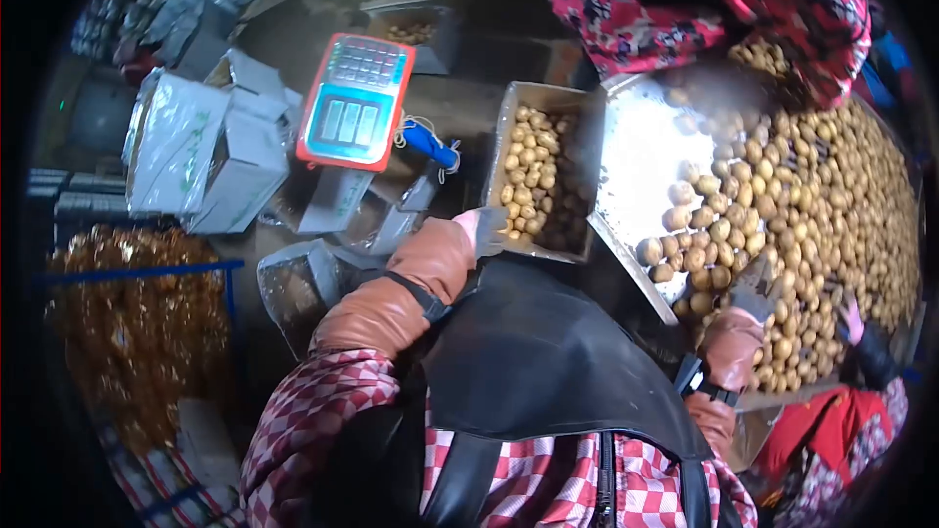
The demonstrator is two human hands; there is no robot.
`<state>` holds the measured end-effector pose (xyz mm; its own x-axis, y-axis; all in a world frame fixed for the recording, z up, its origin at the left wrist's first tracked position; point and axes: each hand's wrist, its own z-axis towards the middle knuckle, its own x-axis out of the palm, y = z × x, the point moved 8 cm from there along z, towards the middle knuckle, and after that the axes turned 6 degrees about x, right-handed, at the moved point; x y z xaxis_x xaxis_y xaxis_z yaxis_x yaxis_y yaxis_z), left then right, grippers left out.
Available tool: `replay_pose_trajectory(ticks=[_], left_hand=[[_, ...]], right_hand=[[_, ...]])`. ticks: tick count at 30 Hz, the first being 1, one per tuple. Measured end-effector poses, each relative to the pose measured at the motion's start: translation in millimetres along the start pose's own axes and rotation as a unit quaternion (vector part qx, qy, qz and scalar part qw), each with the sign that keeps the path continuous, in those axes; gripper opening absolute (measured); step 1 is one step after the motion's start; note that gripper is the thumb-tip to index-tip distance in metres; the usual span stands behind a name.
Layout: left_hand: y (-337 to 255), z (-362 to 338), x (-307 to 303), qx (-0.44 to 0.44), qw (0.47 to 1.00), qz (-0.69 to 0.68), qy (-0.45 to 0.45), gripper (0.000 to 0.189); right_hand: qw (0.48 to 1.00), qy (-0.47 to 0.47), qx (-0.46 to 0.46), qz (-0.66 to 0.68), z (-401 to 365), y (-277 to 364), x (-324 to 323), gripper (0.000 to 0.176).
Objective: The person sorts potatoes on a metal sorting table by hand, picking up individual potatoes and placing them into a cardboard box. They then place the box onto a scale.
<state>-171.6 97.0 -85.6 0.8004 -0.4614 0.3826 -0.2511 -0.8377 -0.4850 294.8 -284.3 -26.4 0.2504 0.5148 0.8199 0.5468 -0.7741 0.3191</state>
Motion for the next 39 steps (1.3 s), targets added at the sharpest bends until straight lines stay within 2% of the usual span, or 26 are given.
replay_pose_trajectory(ticks=[2, 4, 6, 7, 8, 10, 12, 13, 14, 15, 16, 17, 18, 20, 24, 26, 27, 28, 29, 30, 31, 34, 36, 37, 38, 39], left_hand=[[-14, -29, 36, 0.003, 0.998, -0.022, -0.062, 0.048], [-3, -21, 29, 0.007, 0.998, -0.026, -0.055, 0.048], [12, -21, 23, 0.004, 0.998, -0.029, -0.053, 0.048], [21, -23, 19, 0.0, 0.997, -0.026, -0.073, 0.046], [28, -24, 17, -0.005, 0.996, -0.022, -0.091, 0.045], [33, -22, 18, -0.001, 0.992, 0.006, -0.123, 0.045], [36, -13, 13, -0.004, 0.988, 0.035, -0.149, 0.046], [35, -1, 5, 0.01, 0.982, 0.002, -0.187, 0.041], [37, 16, -1, 0.021, 0.975, -0.029, -0.22, 0.036], [35, 50, -3, 0.071, 0.987, -0.046, -0.14, 0.032], [18, 67, -2, 0.135, 0.976, 0.102, -0.136, 0.034], [3, 83, -9, 0.136, 0.936, 0.28, -0.168, 0.04], [-26, 89, 0, 0.137, 0.863, 0.448, -0.19, 0.046], [-78, 98, 23, 0.145, 0.797, 0.53, -0.252, 0.058], [-131, 179, 27, 0.152, 0.732, 0.584, -0.316, 0.07], [-126, 221, 22, 0.175, 0.755, 0.499, -0.388, 0.079], [-100, 245, 31, 0.081, 0.766, 0.48, -0.42, 0.086], [-115, 203, 87, 0.043, 0.744, 0.554, -0.371, 0.084], [-50, 288, 68, 0.102, 0.88, 0.347, -0.308, 0.076], [-50, 284, 97, 0.172, 0.753, 0.569, -0.283, 0.073], [-48, 260, 100, 0.166, 0.753, 0.572, -0.279, 0.073], [-66, 182, 143, 0.187, 0.846, 0.495, -0.066, 0.067], [-75, 163, 115, 0.432, 0.62, 0.639, -0.148, 0.066], [-84, 159, 94, 0.283, 0.607, 0.705, -0.232, 0.064], [-74, 161, 63, 0.243, 0.635, 0.663, -0.312, 0.069], [-75, 155, 68, 0.242, 0.634, 0.665, -0.311, 0.069]], right_hand=[[0.987, 0.03, -0.01, -0.16, -1, -39, 20, 0.048], [0.97, 0.064, 0.105, -0.21, -12, -79, 33, 0.045], [0.87, 0.103, 0.041, -0.481, -36, -106, 62, 0.043], [0.868, 0.076, 0.064, -0.487, -42, -118, 67, 0.04], [0.814, 0.117, -0.011, -0.569, -53, -130, 81, 0.041], [0.767, 0.174, -0.068, -0.614, -54, -152, 61, 0.042], [0.525, 0.258, -0.218, -0.782, -70, -169, 64, 0.046], [0.408, 0.315, -0.285, -0.808, -91, -178, 90, 0.051], [0.356, 0.303, -0.271, -0.842, -98, -183, 86, 0.055], [0.325, 0.307, -0.274, -0.852, -102, -187, 85, 0.055], [0.294, 0.312, -0.276, -0.86, -105, -192, 86, 0.054], [0.286, 0.297, -0.283, -0.866, -106, -193, 90, 0.054], [0.281, 0.283, -0.277, -0.874, -104, -195, 91, 0.054], [0.273, 0.282, -0.278, -0.877, -103, -198, 93, 0.052], [0.273, 0.274, -0.272, -0.881, -99, -202, 98, 0.05], [0.257, 0.255, -0.255, -0.897, -96, -204, 98, 0.049], [0.261, 0.25, -0.253, -0.897, -96, -204, 101, 0.048], [0.266, 0.246, -0.254, -0.897, -95, -206, 104, 0.048], [0.261, 0.243, -0.248, -0.901, -94, -206, 103, 0.048], [0.26, 0.241, -0.241, -0.904, -91, -206, 103, 0.048], [0.27, 0.246, -0.241, -0.899, -90, -206, 104, 0.048], [0.28, 0.241, -0.241, -0.898, -89, -206, 106, 0.046], [0.257, 0.242, -0.241, -0.904, -90, -207, 104, 0.044], [0.257, 0.239, -0.239, -0.905, -89, -208, 104, 0.044], [0.259, 0.239, -0.249, -0.902, -89, -209, 105, 0.043], [0.262, 0.239, -0.249, -0.901, -89, -209, 105, 0.042]])
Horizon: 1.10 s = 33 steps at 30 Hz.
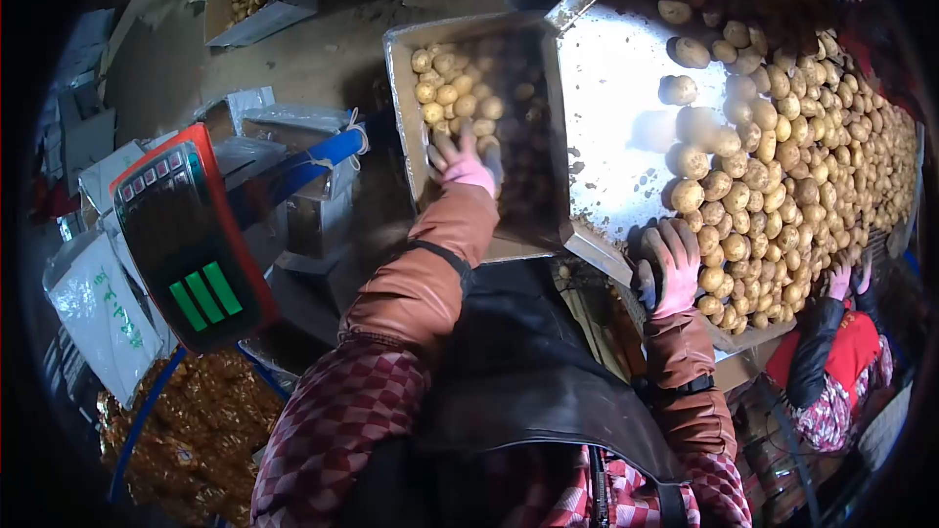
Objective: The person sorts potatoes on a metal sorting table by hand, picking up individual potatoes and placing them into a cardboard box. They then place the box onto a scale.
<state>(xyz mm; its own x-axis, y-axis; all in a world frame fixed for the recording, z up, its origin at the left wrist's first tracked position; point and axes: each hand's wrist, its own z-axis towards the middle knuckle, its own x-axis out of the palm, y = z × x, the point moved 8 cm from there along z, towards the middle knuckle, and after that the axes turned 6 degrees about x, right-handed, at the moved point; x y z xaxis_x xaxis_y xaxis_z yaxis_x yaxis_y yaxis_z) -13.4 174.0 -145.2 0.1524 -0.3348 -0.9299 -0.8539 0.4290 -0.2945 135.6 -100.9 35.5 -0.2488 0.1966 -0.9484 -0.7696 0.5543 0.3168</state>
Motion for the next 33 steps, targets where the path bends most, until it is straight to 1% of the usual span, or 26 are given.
replay_pose_trajectory(ticks=[1, 2, 3, 4, 5, 6, 7, 8, 9, 10, 11, 12, 13, 14, 15, 17, 18, 19, 20, 26, 29, 32, 33], left_hand=[[-8, -11, 12, -0.035, 0.99, 0.003, 0.133, 0.072], [-14, -30, 27, -0.07, 0.962, 0.004, 0.264, 0.076], [-17, -45, 36, -0.032, 0.957, 0.031, 0.286, 0.073], [-24, -67, 44, 0.071, 0.915, 0.108, 0.383, 0.068], [-28, -87, 50, 0.173, 0.848, 0.183, 0.466, 0.062], [-15, -96, 70, 0.175, 0.848, 0.185, 0.465, 0.062], [0, -110, 110, 0.15, 0.865, 0.049, 0.477, 0.052], [6, -118, 131, 0.12, 0.863, -0.089, 0.483, 0.043], [5, -114, 125, 0.121, 0.861, -0.086, 0.486, 0.043], [-5, -85, 95, 0.126, 0.906, -0.152, 0.374, 0.041], [-14, -51, 57, 0.13, 0.934, -0.214, 0.254, 0.04], [-30, -15, 16, 0.176, 0.949, -0.179, 0.19, 0.038], [-39, 23, -13, 0.221, 0.957, -0.144, 0.124, 0.037], [-31, 54, -23, 0.219, 0.97, -0.108, 0.006, 0.037], [-43, 75, -49, 0.235, 0.97, 0.015, -0.054, 0.036], [-36, 124, -30, 0.283, 0.941, 0.128, -0.136, 0.025], [-40, 154, -3, 0.244, 0.936, 0.248, 0.06, 0.03], [-31, 165, 19, 0.194, 0.878, 0.356, 0.253, 0.036], [-34, 171, 25, 0.191, 0.862, 0.366, 0.295, 0.036], [-50, 194, 42, 0.231, 0.878, 0.348, 0.235, 0.036], [-44, 199, 45, 0.24, 0.887, 0.338, 0.203, 0.036], [-42, 190, 28, 0.25, 0.902, 0.315, 0.159, 0.036], [-42, 181, 22, 0.251, 0.902, 0.315, 0.158, 0.036]], right_hand=[[1.0, -0.002, 0.001, 0.0, 1, 1, -1, 0.041], [1.0, -0.001, 0.002, -0.001, 4, 1, -2, 0.041], [1.0, 0.0, 0.003, 0.0, 6, 1, -4, 0.041], [1.0, 0.003, 0.005, 0.004, 4, 3, -4, 0.041], [1.0, -0.003, 0.009, 0.004, 3, 3, -3, 0.04], [1.0, 0.004, 0.01, -0.004, 3, 2, -2, 0.041], [1.0, 0.011, 0.013, -0.015, 2, 0, 0, 0.041], [1.0, 0.01, 0.017, -0.016, 2, -1, -1, 0.041], [1.0, 0.012, 0.02, -0.013, 1, -1, -1, 0.041], [1.0, 0.014, 0.022, -0.01, 2, -1, -1, 0.041], [1.0, 0.014, 0.027, -0.008, 3, -1, -2, 0.041], [0.999, 0.017, 0.029, -0.006, 4, -1, -3, 0.041], [0.999, 0.02, 0.032, -0.005, 3, -1, -2, 0.041], [0.999, 0.015, 0.031, -0.005, 0, -4, -1, 0.041], [0.999, 0.015, 0.036, -0.004, -1, -5, -1, 0.041], [0.999, 0.013, 0.033, -0.016, -1, -4, -2, 0.041], [0.999, 0.018, 0.037, -0.01, -2, -6, -1, 0.042], [0.999, 0.011, 0.034, 0.0, -1, -5, -2, 0.042], [0.999, 0.01, 0.032, 0.002, -2, -6, -2, 0.042], [0.999, 0.012, 0.039, 0.005, -2, -14, 0, 0.042], [0.999, 0.014, 0.042, 0.011, -3, -11, -1, 0.042], [0.999, 0.013, 0.043, 0.009, -3, -11, -1, 0.042], [0.999, 0.011, 0.043, 0.009, -3, -11, -2, 0.043]])
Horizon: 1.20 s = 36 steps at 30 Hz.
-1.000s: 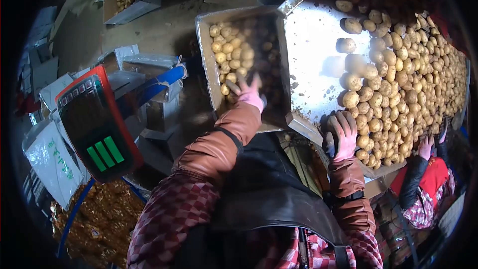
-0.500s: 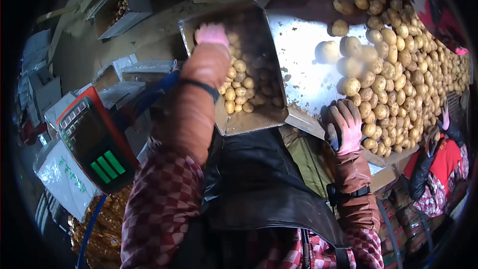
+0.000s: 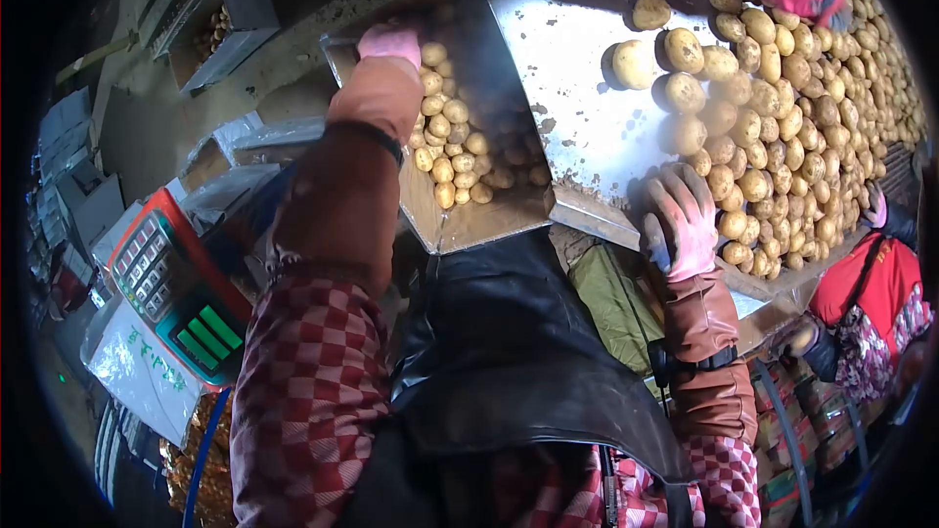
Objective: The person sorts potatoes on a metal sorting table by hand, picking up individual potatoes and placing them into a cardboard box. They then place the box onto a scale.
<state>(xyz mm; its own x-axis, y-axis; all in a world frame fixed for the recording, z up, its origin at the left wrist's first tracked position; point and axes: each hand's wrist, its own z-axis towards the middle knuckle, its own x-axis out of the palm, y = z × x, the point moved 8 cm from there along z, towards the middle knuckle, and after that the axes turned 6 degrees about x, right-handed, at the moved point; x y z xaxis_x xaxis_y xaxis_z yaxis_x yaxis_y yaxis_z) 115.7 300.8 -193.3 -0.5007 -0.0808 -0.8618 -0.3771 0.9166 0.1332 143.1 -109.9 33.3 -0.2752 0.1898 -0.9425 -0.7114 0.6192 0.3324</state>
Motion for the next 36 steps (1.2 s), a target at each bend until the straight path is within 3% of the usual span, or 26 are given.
replay_pose_trajectory(ticks=[3, 4, 5, 6, 8, 9, 10, 11, 12, 13, 14, 15, 16, 17, 18, 20, 24, 26, 27, 28, 30, 31, 32, 33, 34, 36], left_hand=[[-2, -51, -26, -0.012, 0.98, -0.163, -0.118, 0.034], [-13, -69, -31, -0.036, 0.964, -0.259, -0.039, 0.036], [-26, -74, -11, 0.036, 0.964, -0.262, -0.039, 0.041], [-47, -76, 6, 0.102, 0.971, -0.209, 0.06, 0.044], [-46, -65, 54, 0.196, 0.962, -0.189, -0.013, 0.044], [-32, -65, 48, 0.05, 0.876, -0.48, 0.007, 0.043], [-26, -78, 35, -0.099, 0.69, -0.716, 0.028, 0.042], [-13, -95, -16, -0.038, 0.866, -0.498, -0.012, 0.042], [-15, -116, -33, -0.201, 0.667, -0.715, 0.051, 0.043], [4, -109, -19, -0.171, 0.804, -0.569, -0.004, 0.043], [20, -100, 3, -0.133, 0.906, -0.396, -0.059, 0.042], [19, -99, 35, -0.109, 0.84, -0.527, -0.063, 0.04], [13, -109, 25, -0.082, 0.757, -0.645, -0.065, 0.04], [0, -138, 47, -0.212, 0.436, -0.873, 0.044, 0.042], [0, -155, 55, -0.141, 0.451, -0.88, 0.045, 0.045], [-10, -188, 36, -0.101, 0.512, -0.853, -0.003, 0.046], [-8, -209, 28, -0.021, 0.56, -0.827, -0.039, 0.045], [-49, -228, -56, -0.061, 0.45, -0.891, -0.015, 0.045], [-80, -239, -107, 0.042, 0.409, -0.911, 0.043, 0.041], [-81, -237, -103, 0.039, 0.409, -0.911, 0.04, 0.041], [-61, -217, -64, -0.052, 0.627, -0.777, 0.011, 0.036], [-27, -185, 73, -0.112, 0.644, -0.755, -0.059, 0.034], [-57, -201, 50, -0.02, 0.9, -0.411, 0.141, 0.034], [-76, -219, 45, 0.011, 0.959, -0.12, 0.256, 0.034], [-78, -220, 115, -0.073, 0.957, -0.138, 0.245, 0.037], [-95, -228, 146, -0.039, 0.956, -0.178, 0.228, 0.041]], right_hand=[[1.0, -0.012, -0.006, 0.004, -4, -1, 0, 0.045], [1.0, -0.013, -0.005, 0.0, -4, -1, 0, 0.045], [1.0, -0.004, 0.001, 0.002, -5, -2, 1, 0.046], [1.0, -0.005, -0.001, 0.002, -7, -2, 3, 0.046], [1.0, -0.006, -0.001, -0.009, -8, -4, 4, 0.046], [1.0, -0.005, -0.006, -0.009, -8, -2, 2, 0.045], [1.0, -0.005, -0.007, -0.012, -8, -2, 1, 0.045], [1.0, -0.007, -0.004, -0.015, -10, -2, 1, 0.043], [1.0, -0.008, -0.002, -0.017, -11, -2, 1, 0.042], [1.0, -0.015, -0.013, -0.011, -10, -1, -1, 0.04], [1.0, -0.018, -0.015, -0.01, -11, -1, -2, 0.04], [1.0, -0.021, -0.02, -0.008, -10, 0, -3, 0.04], [0.999, -0.024, -0.025, -0.006, -10, 1, -3, 0.04], [0.999, -0.028, -0.028, -0.003, -11, 1, -2, 0.04], [0.999, -0.029, -0.03, 0.003, -12, -1, 0, 0.04], [0.999, -0.032, -0.037, 0.012, -12, -2, 2, 0.041], [0.997, -0.061, -0.042, 0.037, -12, 0, -3, 0.041], [0.997, -0.059, -0.041, 0.042, -14, 0, -6, 0.04], [0.996, -0.061, -0.045, 0.041, -14, 0, -6, 0.04], [0.996, -0.061, -0.046, 0.04, -14, 1, -8, 0.04], [0.997, -0.053, -0.042, 0.046, -18, 4, -11, 0.04], [0.996, -0.055, -0.049, 0.051, -18, 3, -12, 0.04], [0.995, -0.059, -0.055, 0.055, -15, 2, -12, 0.041], [0.995, -0.06, -0.052, 0.054, -14, 2, -11, 0.04], [0.995, -0.062, -0.05, 0.053, -15, 0, -11, 0.04], [0.996, -0.059, -0.047, 0.055, -14, -1, -7, 0.04]])
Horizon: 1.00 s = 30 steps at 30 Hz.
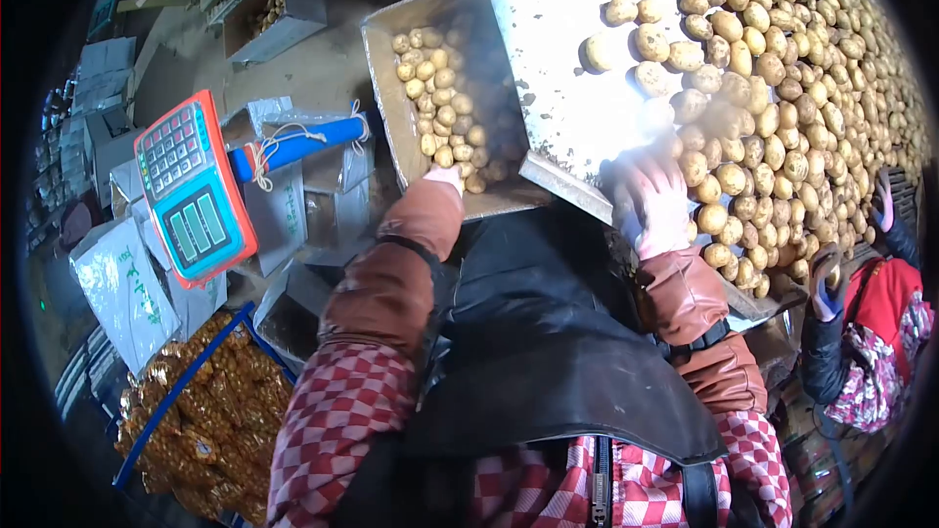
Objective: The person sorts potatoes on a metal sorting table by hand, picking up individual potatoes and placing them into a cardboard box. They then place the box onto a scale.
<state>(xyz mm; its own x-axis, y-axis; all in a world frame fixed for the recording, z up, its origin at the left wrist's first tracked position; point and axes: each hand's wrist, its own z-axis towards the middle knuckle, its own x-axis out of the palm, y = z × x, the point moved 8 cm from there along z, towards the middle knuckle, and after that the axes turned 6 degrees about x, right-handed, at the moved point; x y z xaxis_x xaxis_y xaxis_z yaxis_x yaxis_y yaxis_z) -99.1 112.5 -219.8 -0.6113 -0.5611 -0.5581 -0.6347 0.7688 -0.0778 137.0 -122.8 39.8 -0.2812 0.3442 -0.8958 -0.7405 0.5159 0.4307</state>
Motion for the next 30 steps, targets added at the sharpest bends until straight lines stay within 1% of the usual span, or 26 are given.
replay_pose_trajectory(ticks=[2, 3, 4, 5, 6, 7, 10, 11, 12, 13, 14, 15, 17, 18, 19, 20, 21, 22, 23, 24, 25, 26, 27, 28, 29, 30], left_hand=[[-3, -12, -6, -0.075, 0.995, -0.058, -0.037, 0.045], [-4, -12, -7, -0.056, 0.997, -0.058, -0.02, 0.048], [2, -13, 2, -0.056, 0.997, -0.059, -0.018, 0.048], [7, -10, 10, -0.049, 0.995, -0.081, -0.036, 0.048], [7, -5, 4, -0.038, 0.992, -0.102, -0.057, 0.048], [6, 1, 6, -0.072, 0.994, -0.079, -0.029, 0.048], [2, 0, 1, -0.083, 0.99, -0.109, -0.016, 0.052], [1, -3, -2, -0.091, 0.99, -0.11, -0.003, 0.05], [8, 10, 16, -0.09, 0.99, -0.11, -0.003, 0.05], [22, 35, 41, -0.092, 0.988, -0.11, -0.06, 0.046], [29, 46, 50, -0.095, 0.982, -0.11, -0.117, 0.041], [27, 35, 42, -0.095, 0.982, -0.111, -0.117, 0.041], [9, -11, -4, -0.05, 0.987, -0.1, -0.116, 0.037], [7, -33, -24, -0.051, 0.987, -0.099, -0.119, 0.037], [5, -55, -42, -0.029, 0.976, -0.168, -0.136, 0.043], [1, -71, -57, -0.006, 0.959, -0.238, -0.152, 0.049], [-2, -80, -63, 0.019, 0.909, -0.387, -0.156, 0.046], [-7, -95, -72, 0.042, 0.835, -0.526, -0.156, 0.044], [-18, -112, -96, 0.106, 0.825, -0.512, -0.214, 0.042], [-38, -141, -121, 0.117, 0.757, -0.62, -0.169, 0.04], [-49, -149, -133, 0.171, 0.759, -0.593, -0.207, 0.041], [-65, -156, -146, 0.229, 0.757, -0.562, -0.243, 0.043], [-83, -160, -154, 0.241, 0.756, -0.558, -0.243, 0.043], [-105, -165, -161, 0.246, 0.738, -0.592, -0.209, 0.046], [-127, -174, -167, 0.25, 0.721, -0.623, -0.172, 0.049], [-156, -191, -177, 0.245, 0.671, -0.689, -0.123, 0.053]], right_hand=[[1.0, -0.001, -0.003, 0.001, 2, 1, -1, 0.04], [1.0, -0.001, -0.004, 0.001, 3, 1, -1, 0.04], [1.0, 0.001, -0.004, 0.003, 1, 3, -1, 0.04], [1.0, 0.001, -0.002, 0.003, 0, 2, 1, 0.041], [1.0, -0.003, -0.002, 0.0, 3, 2, 0, 0.041], [1.0, -0.003, -0.006, 0.006, 4, 3, 0, 0.041], [1.0, 0.001, -0.018, 0.009, 4, 5, -1, 0.04], [1.0, -0.004, -0.019, 0.01, 3, 6, -1, 0.04], [1.0, -0.011, -0.02, 0.01, 4, 6, -2, 0.04], [1.0, -0.013, -0.02, 0.008, 5, 6, -1, 0.04], [1.0, -0.008, -0.019, 0.005, 5, 5, 0, 0.04], [1.0, -0.001, -0.018, 0.002, 4, 5, 1, 0.04], [1.0, 0.003, -0.01, -0.006, 5, 6, 0, 0.04], [1.0, 0.007, 0.001, -0.012, 4, 6, -1, 0.04], [1.0, 0.004, 0.0, -0.011, 3, 7, -1, 0.04], [1.0, -0.002, 0.001, -0.012, 2, 6, 0, 0.04], [1.0, -0.008, 0.0, -0.011, 2, 5, -1, 0.04], [1.0, -0.009, -0.003, -0.009, 2, 5, -1, 0.04], [1.0, -0.019, -0.002, -0.001, -1, 4, -4, 0.041], [1.0, -0.031, -0.001, 0.006, -3, 4, -8, 0.042], [0.999, -0.03, 0.017, 0.003, -6, 2, -12, 0.042], [0.998, 0.008, 0.016, 0.056, -5, -7, -5, 0.042], [0.993, 0.071, -0.017, 0.088, 2, -2, -8, 0.04], [0.983, 0.133, -0.047, 0.119, 9, 12, -17, 0.037], [0.961, 0.184, 0.05, 0.198, 16, 21, -36, 0.041], [0.921, 0.231, 0.145, 0.278, 13, 27, -49, 0.045]])
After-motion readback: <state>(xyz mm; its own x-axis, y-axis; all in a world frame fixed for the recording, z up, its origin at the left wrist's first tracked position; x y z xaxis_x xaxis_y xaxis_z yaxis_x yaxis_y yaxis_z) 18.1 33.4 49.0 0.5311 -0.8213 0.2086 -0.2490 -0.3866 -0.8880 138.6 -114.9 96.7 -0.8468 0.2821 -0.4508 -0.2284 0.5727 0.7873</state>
